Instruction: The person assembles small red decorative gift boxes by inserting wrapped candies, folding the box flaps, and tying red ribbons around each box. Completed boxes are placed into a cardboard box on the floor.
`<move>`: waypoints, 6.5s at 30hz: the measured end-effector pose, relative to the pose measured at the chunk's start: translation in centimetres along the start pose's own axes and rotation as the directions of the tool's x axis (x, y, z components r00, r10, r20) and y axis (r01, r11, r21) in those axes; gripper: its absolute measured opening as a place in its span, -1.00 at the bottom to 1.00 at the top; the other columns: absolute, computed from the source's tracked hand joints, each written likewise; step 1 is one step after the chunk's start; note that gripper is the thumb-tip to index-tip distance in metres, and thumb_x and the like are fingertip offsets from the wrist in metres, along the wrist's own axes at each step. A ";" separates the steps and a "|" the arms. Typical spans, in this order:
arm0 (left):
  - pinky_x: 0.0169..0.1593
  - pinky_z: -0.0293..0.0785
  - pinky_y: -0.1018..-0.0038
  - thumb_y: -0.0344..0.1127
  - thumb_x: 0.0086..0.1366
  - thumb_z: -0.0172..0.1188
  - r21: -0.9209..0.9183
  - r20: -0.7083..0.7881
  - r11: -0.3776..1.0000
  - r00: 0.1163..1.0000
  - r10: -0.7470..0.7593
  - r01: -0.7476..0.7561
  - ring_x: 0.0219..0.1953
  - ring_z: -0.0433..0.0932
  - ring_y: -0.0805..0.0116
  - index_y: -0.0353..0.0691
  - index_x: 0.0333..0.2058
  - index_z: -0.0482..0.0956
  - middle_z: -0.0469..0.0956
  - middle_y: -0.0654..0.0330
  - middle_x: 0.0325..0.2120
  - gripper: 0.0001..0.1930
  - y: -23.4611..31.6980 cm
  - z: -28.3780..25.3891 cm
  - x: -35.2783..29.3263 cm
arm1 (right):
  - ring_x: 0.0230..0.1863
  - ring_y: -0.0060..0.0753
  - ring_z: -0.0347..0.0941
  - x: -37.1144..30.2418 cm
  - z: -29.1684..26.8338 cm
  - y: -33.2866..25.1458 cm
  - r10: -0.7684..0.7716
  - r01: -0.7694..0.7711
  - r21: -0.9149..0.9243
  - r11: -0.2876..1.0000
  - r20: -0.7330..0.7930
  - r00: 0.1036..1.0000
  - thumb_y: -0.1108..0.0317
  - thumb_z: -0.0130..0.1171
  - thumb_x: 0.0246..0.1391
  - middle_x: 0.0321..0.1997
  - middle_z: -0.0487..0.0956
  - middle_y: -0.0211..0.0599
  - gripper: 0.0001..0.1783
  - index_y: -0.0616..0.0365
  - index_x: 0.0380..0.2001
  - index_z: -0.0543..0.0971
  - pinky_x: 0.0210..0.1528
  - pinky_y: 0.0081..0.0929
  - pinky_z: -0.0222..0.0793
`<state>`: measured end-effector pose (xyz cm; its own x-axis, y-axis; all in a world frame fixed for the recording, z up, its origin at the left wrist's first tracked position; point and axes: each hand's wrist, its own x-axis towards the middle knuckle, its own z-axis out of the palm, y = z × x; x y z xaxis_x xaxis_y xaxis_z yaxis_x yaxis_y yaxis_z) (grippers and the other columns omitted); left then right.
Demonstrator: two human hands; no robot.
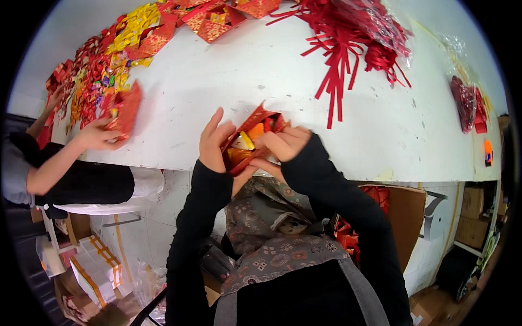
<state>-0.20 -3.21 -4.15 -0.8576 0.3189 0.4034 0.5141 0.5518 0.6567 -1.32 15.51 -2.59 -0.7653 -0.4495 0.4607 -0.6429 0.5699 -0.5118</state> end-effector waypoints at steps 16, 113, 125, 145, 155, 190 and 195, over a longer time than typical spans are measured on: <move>-0.08 0.39 0.37 -0.44 0.03 0.20 0.150 -0.015 0.988 1.000 0.023 -0.020 -0.17 0.49 0.11 -0.30 -0.10 0.45 0.50 0.03 -0.17 -0.61 0.7 0.5 0.7 | -0.20 -0.24 0.38 1.3 -5.4 15.0 -0.108 0.118 -0.344 0.932 0.048 0.993 0.46 0.20 -0.17 -0.25 0.52 -0.30 -0.78 0.09 -0.34 0.57 -0.18 -0.41 0.32; -0.22 0.40 0.58 -0.22 0.30 -0.07 -0.686 0.336 0.642 0.932 -0.139 0.343 -0.35 0.49 0.52 -0.31 -0.19 0.54 0.55 0.21 -0.44 -0.69 3.6 -4.4 6.6 | -0.55 -0.39 0.36 2.8 -4.6 -0.6 -0.474 0.468 -0.084 0.880 -0.238 0.848 0.07 0.28 -0.24 -0.58 0.50 -0.40 -0.72 0.02 -0.55 0.53 -0.47 -0.44 0.23; -0.19 0.49 0.43 -0.46 -0.07 0.18 0.074 -0.159 0.775 0.760 0.631 -0.628 -0.22 0.53 0.21 -0.37 -0.36 0.56 0.52 -0.02 -0.23 -0.77 -0.4 -2.6 6.5 | -0.07 -0.53 0.39 6.0 -1.7 2.7 0.077 -0.316 0.647 0.694 0.370 0.926 0.41 -0.09 0.12 -0.09 0.51 -0.18 -0.66 0.33 -0.06 0.43 0.03 -0.56 0.24; -0.37 0.40 0.53 -0.19 0.31 -0.09 -0.600 -0.004 0.767 0.959 -0.284 0.225 -0.63 0.36 0.47 -0.38 -0.29 0.43 0.31 0.30 -0.73 -0.69 1.2 -7.1 6.3 | -0.22 -0.26 0.40 3.2 0.8 0.9 0.115 -0.128 0.308 0.943 0.061 0.991 0.58 0.00 -0.16 -0.14 0.35 -0.14 -0.57 0.18 -0.10 0.40 -0.16 -0.50 0.33; -0.52 0.30 0.59 -0.24 0.11 0.22 -0.109 -0.149 0.841 0.828 -0.541 0.530 -0.66 0.37 0.48 -0.28 -0.14 0.35 0.38 0.23 -0.69 -0.60 4.1 0.3 -2.6 | -0.13 -0.24 0.47 2.6 3.6 6.2 -0.044 0.034 0.039 0.999 0.298 0.953 0.51 0.16 -0.14 -0.11 0.49 -0.10 -0.60 0.11 -0.13 0.51 -0.10 -0.51 0.39; -0.30 0.48 0.56 -0.57 0.20 0.03 -0.551 -0.211 0.806 0.898 -0.387 0.218 -0.37 0.51 0.46 -0.39 -0.25 0.43 0.49 0.11 -0.28 -0.87 2.0 3.9 1.6 | -0.50 -0.23 0.47 3.0 -0.3 1.1 0.155 -0.125 0.335 0.934 -0.066 0.986 0.34 0.03 0.02 -0.44 0.50 -0.11 -0.85 0.17 -0.50 0.51 -0.53 -0.40 0.33; -0.34 0.50 0.55 -0.59 0.17 0.05 -0.688 -0.256 0.702 0.844 -0.472 0.184 -0.40 0.52 0.44 -0.34 -0.19 0.29 0.53 0.08 -0.39 -0.77 1.8 4.7 1.5 | -0.61 -0.64 0.23 4.5 -2.2 2.0 0.178 -0.164 0.476 0.864 0.017 0.984 0.39 -0.11 0.12 -0.49 0.32 -0.37 -0.76 0.26 -0.26 0.50 -0.58 -0.67 0.17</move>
<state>-0.61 1.86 -5.30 -0.9629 -0.1882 0.1932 0.2118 -0.0837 0.9737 -5.98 16.13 0.02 -0.8679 -0.3527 0.3498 -0.4449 0.2384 -0.8633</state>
